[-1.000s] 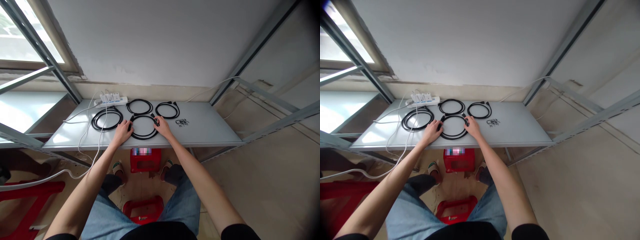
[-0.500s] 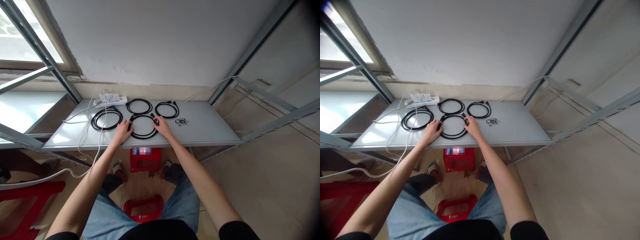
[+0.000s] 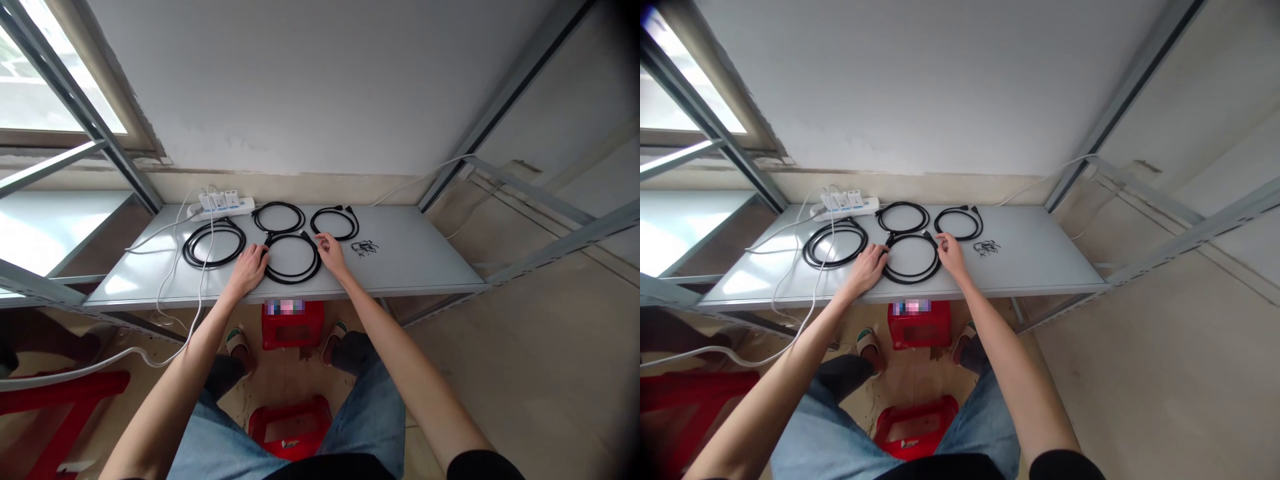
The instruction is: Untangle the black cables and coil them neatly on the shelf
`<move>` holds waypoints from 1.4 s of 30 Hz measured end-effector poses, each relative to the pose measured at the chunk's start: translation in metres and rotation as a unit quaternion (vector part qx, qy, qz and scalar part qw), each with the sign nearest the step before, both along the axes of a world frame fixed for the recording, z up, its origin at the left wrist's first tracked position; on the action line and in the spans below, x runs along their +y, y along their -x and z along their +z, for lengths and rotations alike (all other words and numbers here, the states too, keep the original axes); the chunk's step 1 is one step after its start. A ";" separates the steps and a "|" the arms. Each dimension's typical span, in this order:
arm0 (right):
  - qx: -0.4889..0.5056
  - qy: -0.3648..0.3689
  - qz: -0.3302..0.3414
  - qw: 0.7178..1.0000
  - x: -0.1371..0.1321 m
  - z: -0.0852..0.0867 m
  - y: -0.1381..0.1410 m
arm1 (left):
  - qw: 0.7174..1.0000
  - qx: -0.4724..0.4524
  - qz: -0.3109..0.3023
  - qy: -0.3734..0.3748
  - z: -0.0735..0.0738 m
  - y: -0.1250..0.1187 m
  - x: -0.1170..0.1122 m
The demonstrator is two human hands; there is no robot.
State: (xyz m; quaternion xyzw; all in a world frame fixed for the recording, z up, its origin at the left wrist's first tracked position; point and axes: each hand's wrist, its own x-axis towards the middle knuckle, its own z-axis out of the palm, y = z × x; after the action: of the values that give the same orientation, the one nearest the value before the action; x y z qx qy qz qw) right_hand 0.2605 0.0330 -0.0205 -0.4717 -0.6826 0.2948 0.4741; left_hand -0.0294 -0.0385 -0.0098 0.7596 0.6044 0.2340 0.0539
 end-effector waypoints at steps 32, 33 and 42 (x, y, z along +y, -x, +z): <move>-0.108 -0.073 -0.012 0.991 -0.005 0.003 0.000 | 0.955 0.144 -0.257 -0.033 0.016 -0.037 -0.024; -0.110 -0.086 -0.010 0.990 -0.008 0.004 0.001 | 0.952 0.163 -0.258 -0.035 0.016 -0.040 -0.022; -0.222 -0.122 0.232 0.939 -0.027 0.024 0.003 | 0.948 0.150 -0.279 0.019 0.024 -0.044 -0.010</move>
State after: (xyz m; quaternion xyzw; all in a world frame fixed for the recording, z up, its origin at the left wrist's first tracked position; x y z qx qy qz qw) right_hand 0.2575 0.0060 0.0039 -0.2923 -0.8915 0.1993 0.2829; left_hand 0.0142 -0.0487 0.0139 0.9231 0.3737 0.0818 0.0402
